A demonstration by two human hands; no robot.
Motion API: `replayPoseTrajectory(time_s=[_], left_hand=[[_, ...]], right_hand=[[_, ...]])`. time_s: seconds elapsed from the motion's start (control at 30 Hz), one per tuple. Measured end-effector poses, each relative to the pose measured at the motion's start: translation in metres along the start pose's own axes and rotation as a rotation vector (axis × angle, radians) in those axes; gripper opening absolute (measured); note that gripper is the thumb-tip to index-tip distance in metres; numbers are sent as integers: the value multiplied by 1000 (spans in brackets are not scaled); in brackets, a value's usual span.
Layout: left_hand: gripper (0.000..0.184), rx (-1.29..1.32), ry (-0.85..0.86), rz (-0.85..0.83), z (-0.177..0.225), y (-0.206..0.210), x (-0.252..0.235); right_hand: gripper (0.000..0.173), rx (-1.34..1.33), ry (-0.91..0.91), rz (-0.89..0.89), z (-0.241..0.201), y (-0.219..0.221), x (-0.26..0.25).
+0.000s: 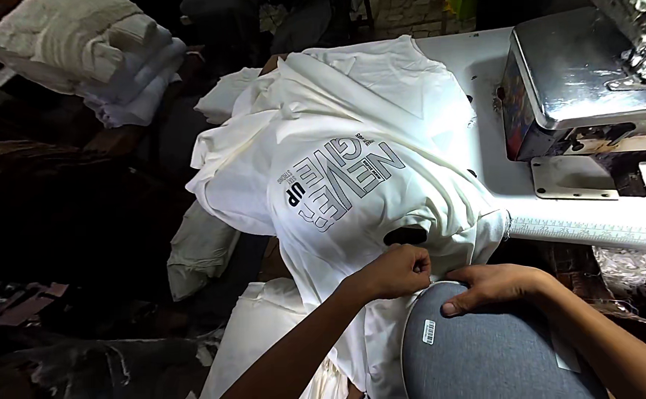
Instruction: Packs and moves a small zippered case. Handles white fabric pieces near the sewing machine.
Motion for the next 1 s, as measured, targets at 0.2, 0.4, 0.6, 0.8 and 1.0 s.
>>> replayPoseTrajectory(time_s=[0.2,0.4,0.6,0.8,1.0], left_hand=[[15,-417,385,92,-7,6,14],[25,-225,405,67,-21,20,16],[18,-76,363,10,-28,18,8],[15,-394,527,270,-21,22,20],[14,-537,530,423,-23,29,49]], right_hand=[[54,-215,-22,-40,0,9,-8],[48,-287,-63,-51,-2,12,-6],[45,-267,-71,-54,-3,14,-7],[41,-332,-67,-47,-6,16,-5],[48,-317,-101,-61,-7,15,-4]])
Point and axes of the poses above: each hand's wrist, its own x-axis away from the middle knuckle, its own y-axis out of the palm, z = x × y, the point moved 5 cm from there along -x, towards the middle knuckle, and after that the axes turned 12 degrees about -y, right-handed, at the moved point
